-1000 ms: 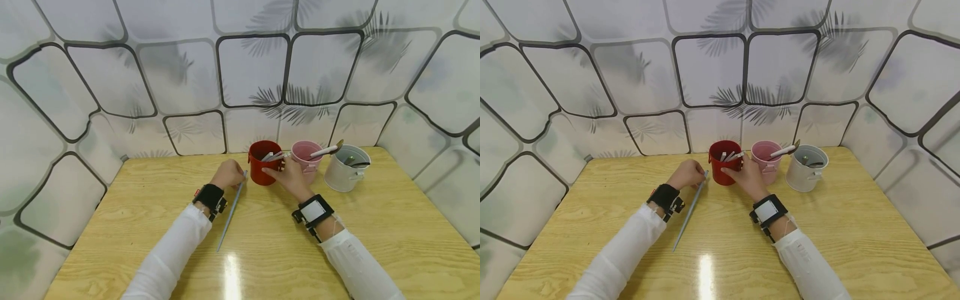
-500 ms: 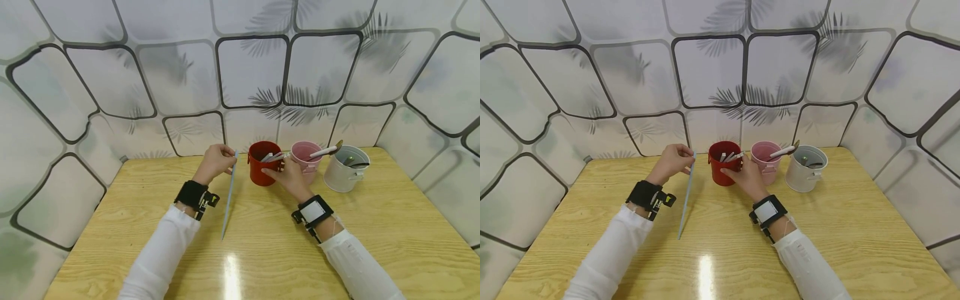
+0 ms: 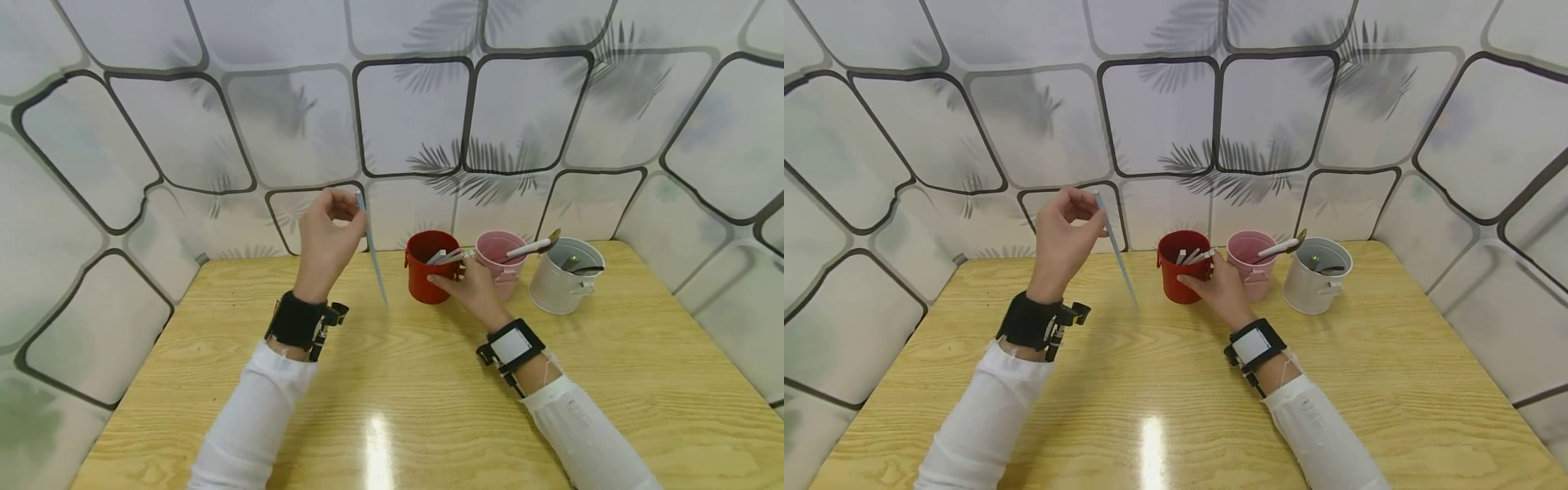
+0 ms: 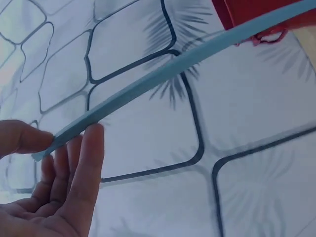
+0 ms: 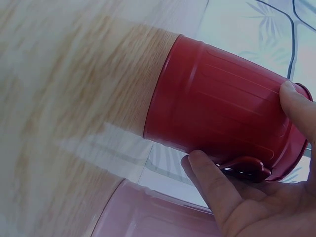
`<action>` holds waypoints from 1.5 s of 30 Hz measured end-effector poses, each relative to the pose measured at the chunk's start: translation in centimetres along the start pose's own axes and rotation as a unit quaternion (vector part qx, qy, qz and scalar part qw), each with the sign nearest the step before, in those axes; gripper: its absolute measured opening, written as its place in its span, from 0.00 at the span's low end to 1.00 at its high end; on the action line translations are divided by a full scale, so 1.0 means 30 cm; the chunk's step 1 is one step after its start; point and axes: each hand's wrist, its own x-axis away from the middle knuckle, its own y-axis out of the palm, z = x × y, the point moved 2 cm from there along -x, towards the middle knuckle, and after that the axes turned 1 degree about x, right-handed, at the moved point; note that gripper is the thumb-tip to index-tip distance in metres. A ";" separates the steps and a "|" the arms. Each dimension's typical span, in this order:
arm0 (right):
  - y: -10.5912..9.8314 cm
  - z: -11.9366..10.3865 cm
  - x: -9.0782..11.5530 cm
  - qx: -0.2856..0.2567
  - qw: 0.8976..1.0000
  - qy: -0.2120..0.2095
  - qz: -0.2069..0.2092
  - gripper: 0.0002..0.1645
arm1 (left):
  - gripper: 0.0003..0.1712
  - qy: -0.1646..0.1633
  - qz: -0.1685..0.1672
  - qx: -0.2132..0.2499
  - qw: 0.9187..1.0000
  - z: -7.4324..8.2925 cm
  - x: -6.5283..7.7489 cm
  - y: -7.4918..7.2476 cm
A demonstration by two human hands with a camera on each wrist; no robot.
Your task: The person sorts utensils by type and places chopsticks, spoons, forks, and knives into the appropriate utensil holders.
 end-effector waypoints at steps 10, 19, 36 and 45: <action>0.000 -0.003 0.003 -0.010 1.000 -0.011 0.000 0.35 | 0.06 0.158 0.147 0.049 0.975 0.083 0.025 -0.017; -0.002 -0.003 0.002 -0.004 1.000 -0.003 0.001 0.36 | 0.08 0.234 0.183 0.122 0.947 0.155 0.056 0.004; 0.003 -0.002 0.003 -0.007 1.000 0.007 -0.006 0.36 | 0.09 0.290 0.022 0.055 0.955 0.083 0.109 0.159; 0.003 0.001 0.002 -0.015 1.000 -0.004 -0.005 0.33 | 0.10 0.273 -0.034 0.033 0.961 0.008 0.115 0.213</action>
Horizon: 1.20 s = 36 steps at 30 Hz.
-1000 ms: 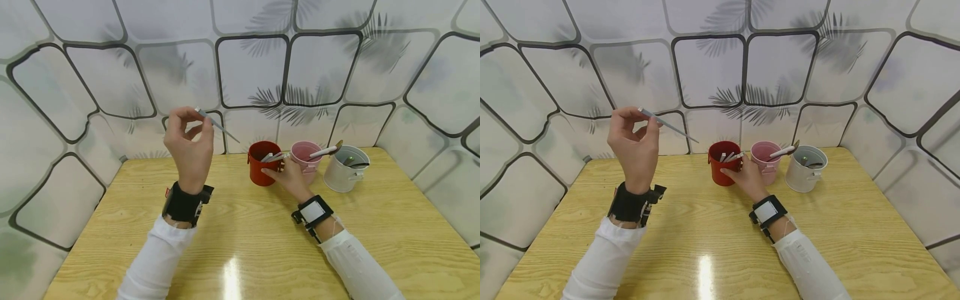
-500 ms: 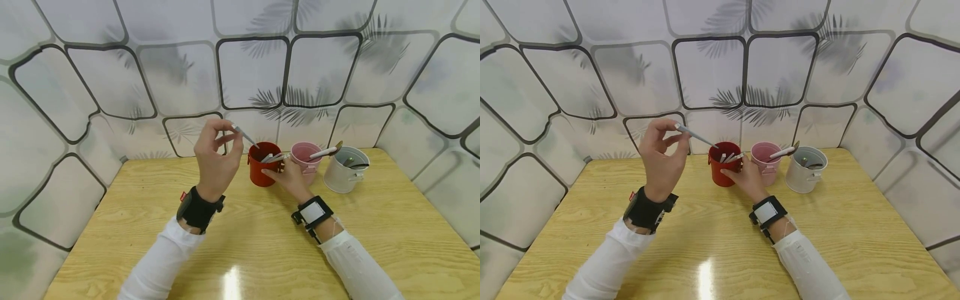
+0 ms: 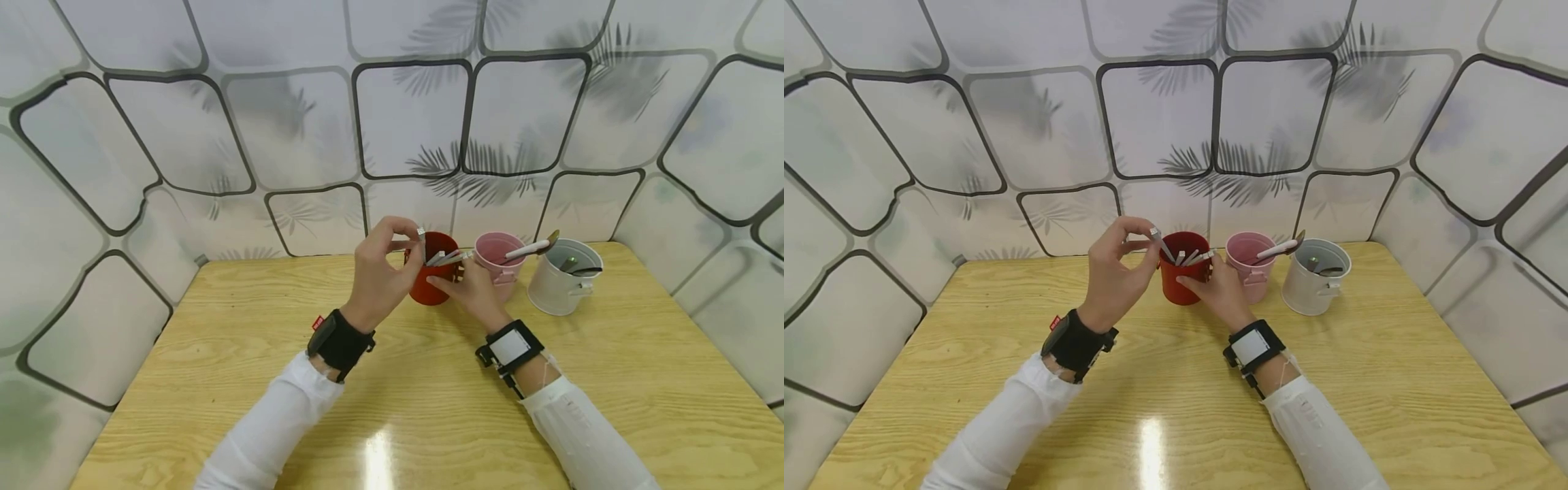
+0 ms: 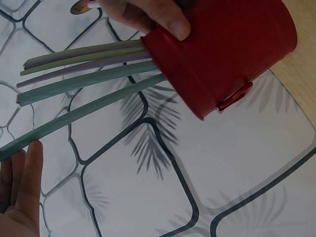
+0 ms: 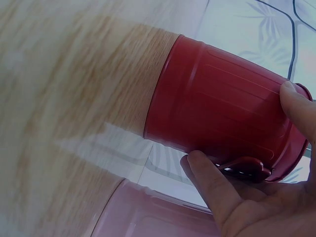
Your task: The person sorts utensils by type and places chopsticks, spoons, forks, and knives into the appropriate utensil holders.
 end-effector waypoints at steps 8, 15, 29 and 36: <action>0.000 0.002 0.001 0.009 1.000 -0.021 0.007 0.31 | 0.11 -0.012 -0.052 -0.028 0.998 -0.045 0.032 0.028; 0.001 0.007 0.000 0.020 1.000 -0.019 0.004 0.31 | 0.09 -0.026 -0.083 -0.056 0.995 -0.082 0.055 0.040; -0.004 -0.001 0.000 0.014 0.999 -0.040 0.008 0.30 | 0.08 -0.041 -0.108 -0.053 0.992 -0.100 0.081 0.063; -0.001 0.004 -0.002 0.027 0.999 -0.040 0.018 0.30 | 0.08 -0.040 -0.117 -0.073 0.990 -0.092 0.082 0.090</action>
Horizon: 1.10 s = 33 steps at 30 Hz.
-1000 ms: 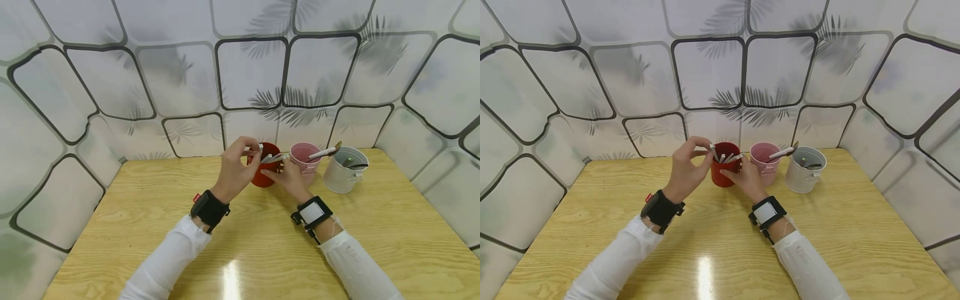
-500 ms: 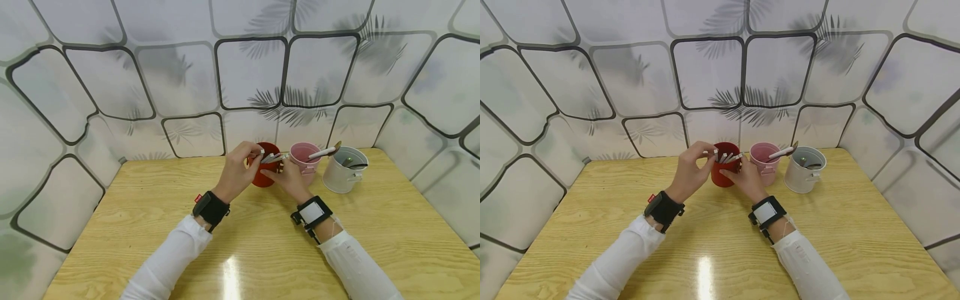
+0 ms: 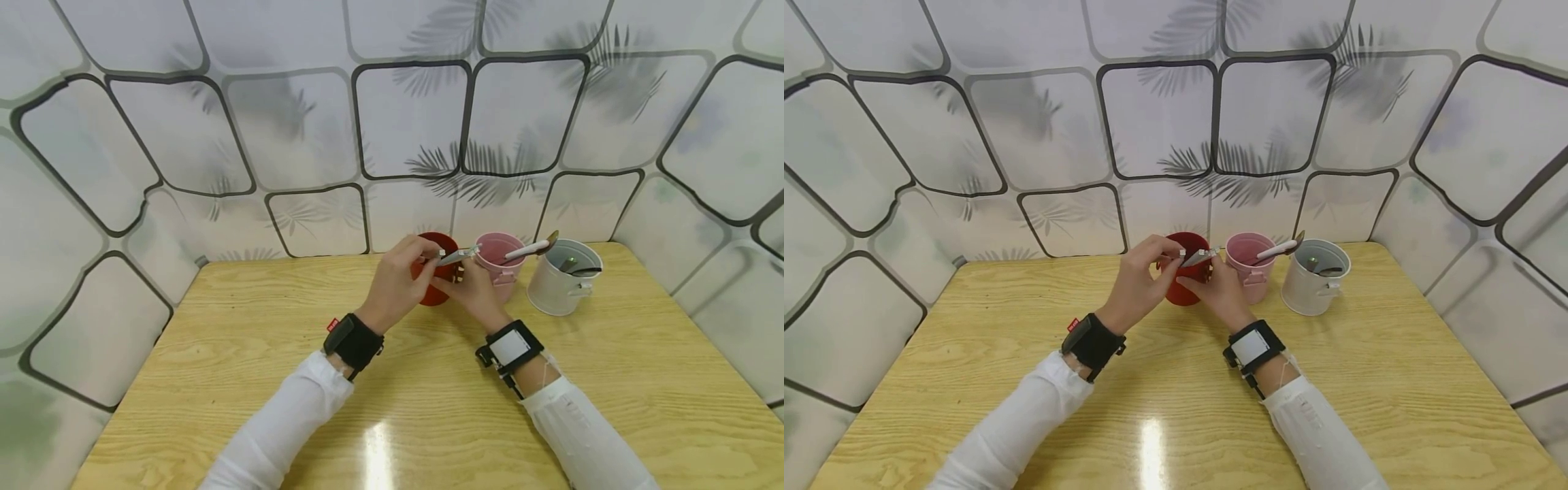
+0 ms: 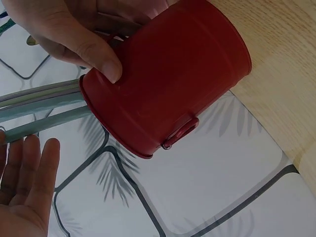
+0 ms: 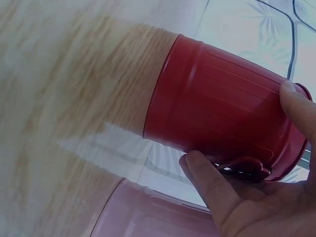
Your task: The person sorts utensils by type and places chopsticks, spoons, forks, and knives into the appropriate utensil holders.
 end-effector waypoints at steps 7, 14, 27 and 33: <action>-0.001 -0.005 0.008 0.022 1.000 0.020 -0.009 0.31 | 0.10 -0.002 -0.010 -0.005 1.000 0.013 -0.004 0.023; -0.003 -0.012 0.006 0.034 0.997 0.058 -0.025 0.33 | 0.15 -0.014 -0.025 0.003 1.000 0.020 0.007 0.023; -0.053 -0.051 0.003 0.043 0.996 0.073 -0.041 0.34 | 0.16 -0.056 0.025 -0.001 0.998 0.006 0.060 -0.075; -0.144 -0.118 0.009 0.131 0.980 0.118 -0.093 0.31 | 0.18 -0.110 0.040 -0.030 0.993 -0.021 0.074 -0.140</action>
